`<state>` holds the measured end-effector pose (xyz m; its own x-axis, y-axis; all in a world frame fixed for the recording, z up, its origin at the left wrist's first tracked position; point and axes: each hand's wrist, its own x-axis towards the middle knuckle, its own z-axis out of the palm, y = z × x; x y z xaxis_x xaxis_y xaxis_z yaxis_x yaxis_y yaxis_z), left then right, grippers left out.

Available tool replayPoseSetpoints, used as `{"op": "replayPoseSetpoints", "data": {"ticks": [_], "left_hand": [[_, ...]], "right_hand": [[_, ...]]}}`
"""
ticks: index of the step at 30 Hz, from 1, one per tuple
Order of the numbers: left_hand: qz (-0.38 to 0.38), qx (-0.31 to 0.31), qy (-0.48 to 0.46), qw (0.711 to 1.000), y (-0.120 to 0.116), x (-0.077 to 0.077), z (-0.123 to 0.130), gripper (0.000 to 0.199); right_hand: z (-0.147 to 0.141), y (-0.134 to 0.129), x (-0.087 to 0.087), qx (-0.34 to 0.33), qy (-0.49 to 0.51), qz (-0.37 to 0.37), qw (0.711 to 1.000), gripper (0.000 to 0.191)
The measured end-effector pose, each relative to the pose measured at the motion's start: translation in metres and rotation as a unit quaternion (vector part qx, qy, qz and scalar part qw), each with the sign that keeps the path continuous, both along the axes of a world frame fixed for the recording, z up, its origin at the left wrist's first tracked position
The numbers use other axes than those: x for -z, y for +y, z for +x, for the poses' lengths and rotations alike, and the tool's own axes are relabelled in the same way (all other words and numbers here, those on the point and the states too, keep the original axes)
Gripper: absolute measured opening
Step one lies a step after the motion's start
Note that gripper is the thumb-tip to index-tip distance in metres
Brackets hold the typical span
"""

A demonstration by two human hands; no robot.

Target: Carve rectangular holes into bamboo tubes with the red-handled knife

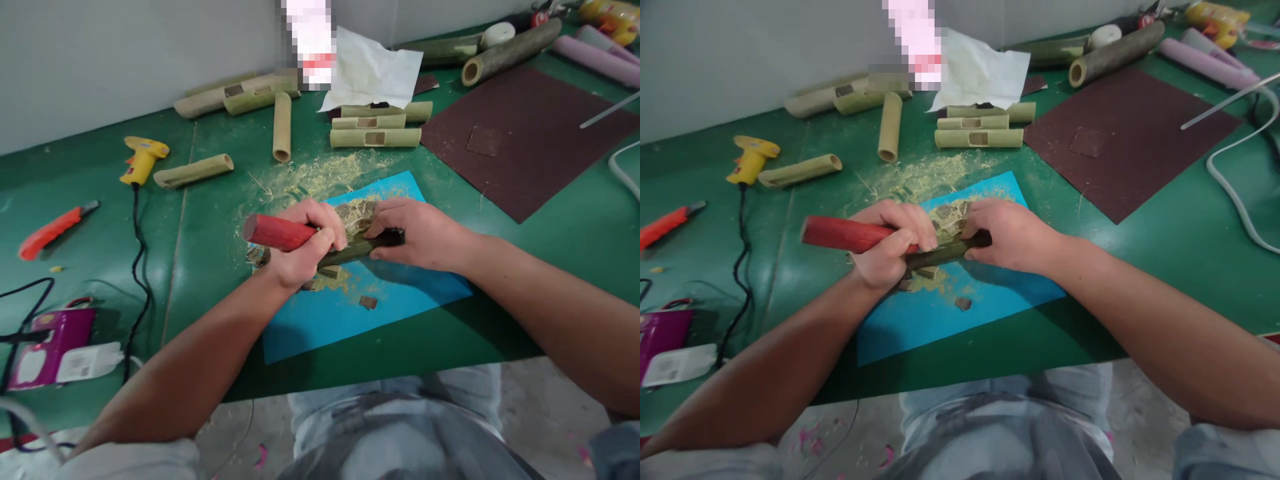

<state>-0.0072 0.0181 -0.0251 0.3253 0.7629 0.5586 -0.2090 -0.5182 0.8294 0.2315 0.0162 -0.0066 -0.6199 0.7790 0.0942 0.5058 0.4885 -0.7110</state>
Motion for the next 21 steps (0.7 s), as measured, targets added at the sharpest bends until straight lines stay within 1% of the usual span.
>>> {"op": "replayPoseSetpoints", "data": {"ticks": [3, 6, 9, 10, 12, 14, 16, 17, 19, 21], "left_hand": [[-0.015, 0.001, 0.042, 0.999, 0.0, -0.004, -0.004, 0.025], [-0.026, -0.025, 0.124, 0.992, -0.002, -0.018, -0.008, 0.019], [0.001, -0.047, 0.232, 0.971, -0.006, -0.038, -0.012, 0.016], [0.0, -0.054, 0.263, 0.963, -0.008, -0.045, -0.013, 0.015], [-0.033, -0.058, 0.319, 0.945, -0.01, -0.054, -0.016, 0.016], [-0.078, -0.074, 0.355, 0.929, -0.012, -0.058, -0.018, 0.022], [-0.105, -0.097, 0.365, 0.92, -0.011, -0.058, -0.019, 0.026], [-0.115, -0.102, 0.36, 0.92, -0.01, -0.057, -0.02, 0.026], [-0.132, -0.101, 0.327, 0.93, -0.007, -0.057, -0.021, 0.021], [-0.147, -0.104, 0.285, 0.941, -0.005, -0.06, -0.023, 0.014]], "right_hand": [[0.0, -0.001, 0.0, -0.002, -0.006, 0.002, 1.0, 0.011], [0.001, -0.001, -0.001, -0.005, -0.022, 0.013, 1.0, 0.011], [0.003, -0.001, -0.002, -0.008, -0.046, 0.034, 0.998, 0.011], [0.003, -0.001, -0.002, -0.009, -0.055, 0.045, 0.997, 0.011], [0.004, -0.002, -0.003, -0.016, -0.073, 0.068, 0.995, 0.013], [0.005, -0.003, -0.004, -0.024, -0.084, 0.087, 0.992, 0.014], [0.006, -0.004, -0.005, -0.029, -0.085, 0.099, 0.991, 0.015], [0.006, -0.004, -0.006, -0.029, -0.086, 0.102, 0.991, 0.016], [0.006, -0.005, -0.006, -0.031, -0.089, 0.105, 0.99, 0.015], [0.006, -0.005, -0.007, -0.033, -0.094, 0.104, 0.99, 0.012]]}}
